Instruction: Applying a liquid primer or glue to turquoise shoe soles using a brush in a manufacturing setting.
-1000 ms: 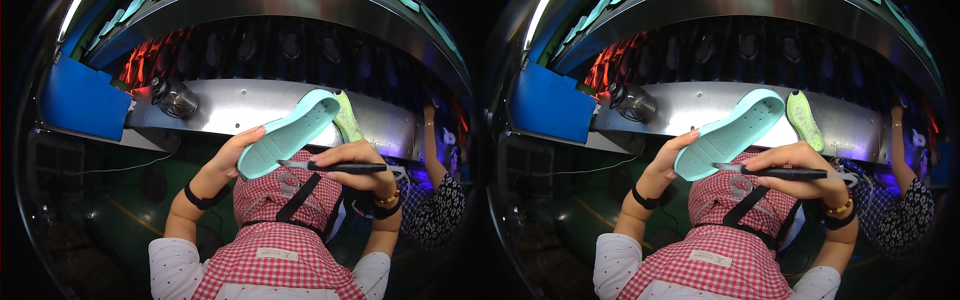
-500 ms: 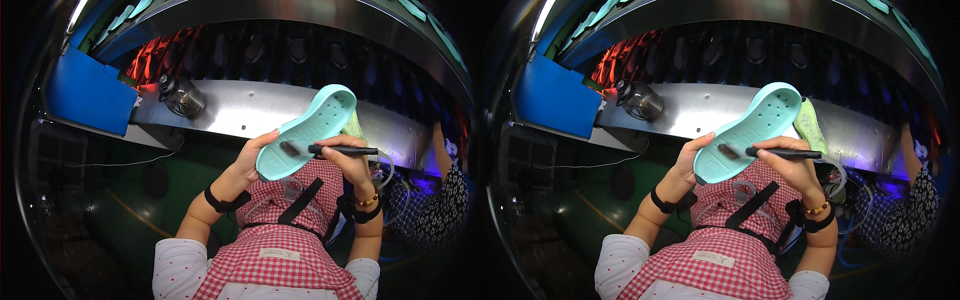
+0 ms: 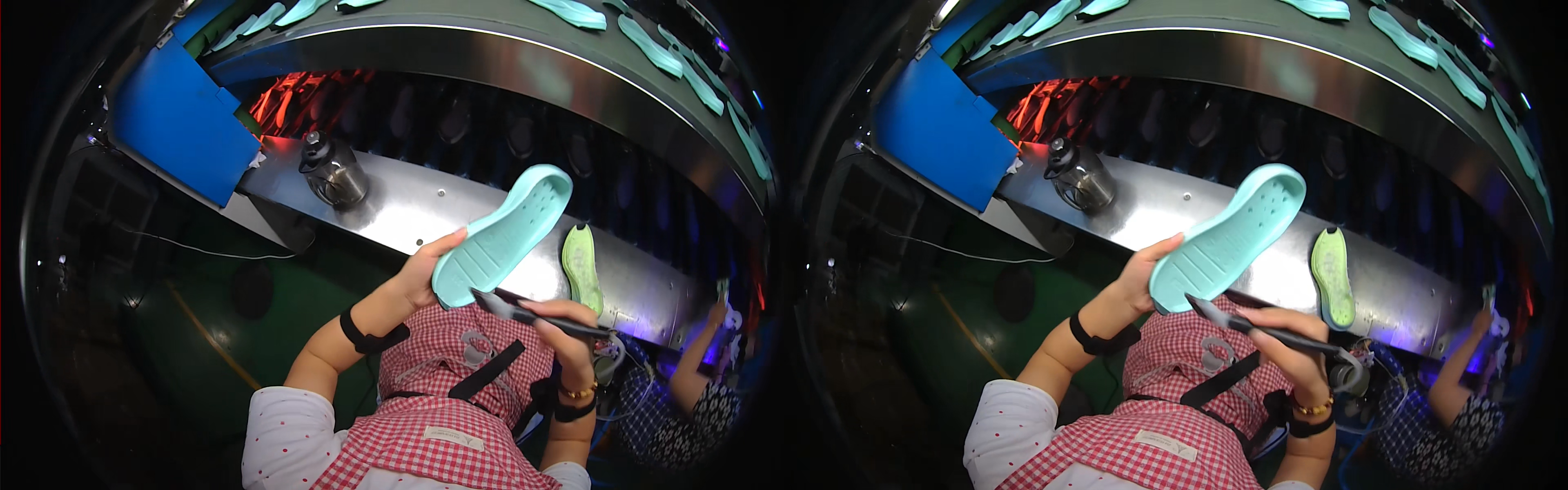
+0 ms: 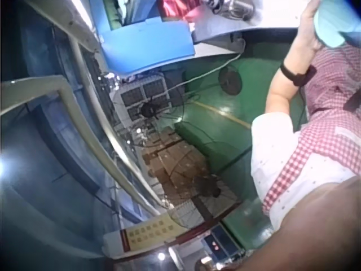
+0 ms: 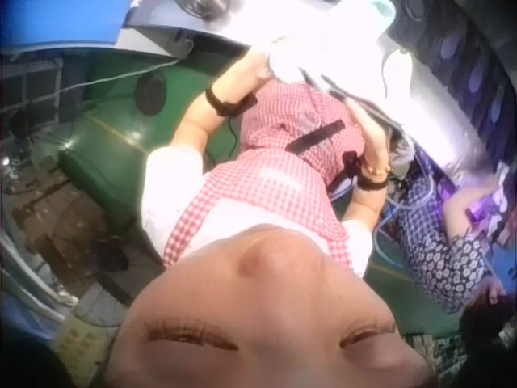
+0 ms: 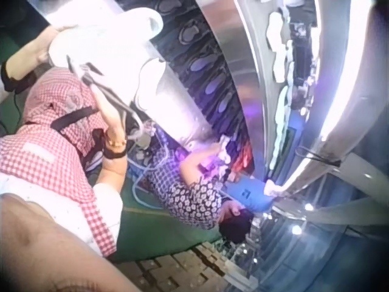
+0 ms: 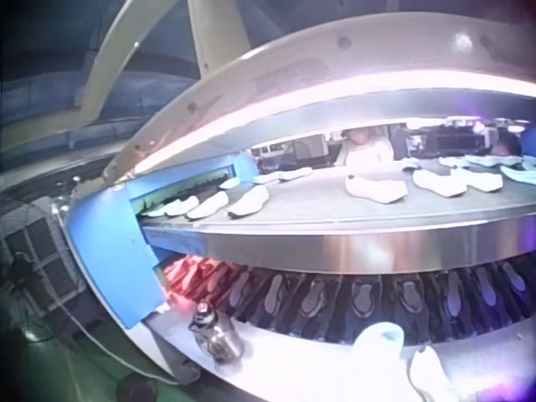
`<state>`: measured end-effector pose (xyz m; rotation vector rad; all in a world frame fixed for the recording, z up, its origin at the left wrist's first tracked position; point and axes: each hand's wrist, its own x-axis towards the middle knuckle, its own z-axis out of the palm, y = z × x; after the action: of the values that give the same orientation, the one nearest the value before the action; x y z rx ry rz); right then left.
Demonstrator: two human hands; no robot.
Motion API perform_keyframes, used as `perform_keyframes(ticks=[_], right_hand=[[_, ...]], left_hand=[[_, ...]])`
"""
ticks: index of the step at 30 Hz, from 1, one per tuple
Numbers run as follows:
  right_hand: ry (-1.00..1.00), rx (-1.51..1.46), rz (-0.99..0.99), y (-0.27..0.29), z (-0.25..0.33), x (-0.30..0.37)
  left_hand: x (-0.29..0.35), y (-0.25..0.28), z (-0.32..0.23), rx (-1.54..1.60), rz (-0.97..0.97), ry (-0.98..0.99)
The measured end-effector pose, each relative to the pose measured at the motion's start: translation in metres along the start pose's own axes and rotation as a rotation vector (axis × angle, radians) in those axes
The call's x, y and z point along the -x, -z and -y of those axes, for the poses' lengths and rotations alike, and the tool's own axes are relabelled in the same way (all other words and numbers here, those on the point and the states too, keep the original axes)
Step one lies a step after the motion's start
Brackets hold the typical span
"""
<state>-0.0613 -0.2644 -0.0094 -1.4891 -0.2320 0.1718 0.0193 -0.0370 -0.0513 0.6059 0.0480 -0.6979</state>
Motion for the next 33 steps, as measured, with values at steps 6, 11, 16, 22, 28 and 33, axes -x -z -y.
perform_keyframes(ticks=[6, 11, 16, 22, 28, 33], right_hand=[[0.266, -0.329, -0.424, 0.033, -0.017, 0.021], [0.285, -0.345, -0.405, 0.032, -0.027, 0.030], [0.267, -0.380, -0.445, 0.025, -0.037, 0.032], [0.201, -0.396, -0.503, 0.032, -0.042, 0.034], [0.089, -0.362, -0.472, 0.027, -0.042, 0.026], [0.072, -0.475, -0.513, 0.021, -0.045, 0.020]], left_hand=[[-0.020, -0.085, -0.115, -0.301, 0.357, -0.405], [-0.094, -0.130, -0.199, -0.027, 0.383, -0.567], [-0.178, -0.116, -0.259, 0.356, 0.014, -0.688], [-0.192, -0.101, -0.259, 0.288, 0.059, -0.667], [-0.193, -0.111, -0.261, 0.092, -0.023, -0.655], [-0.199, -0.115, -0.264, 0.047, -0.134, -0.529]])
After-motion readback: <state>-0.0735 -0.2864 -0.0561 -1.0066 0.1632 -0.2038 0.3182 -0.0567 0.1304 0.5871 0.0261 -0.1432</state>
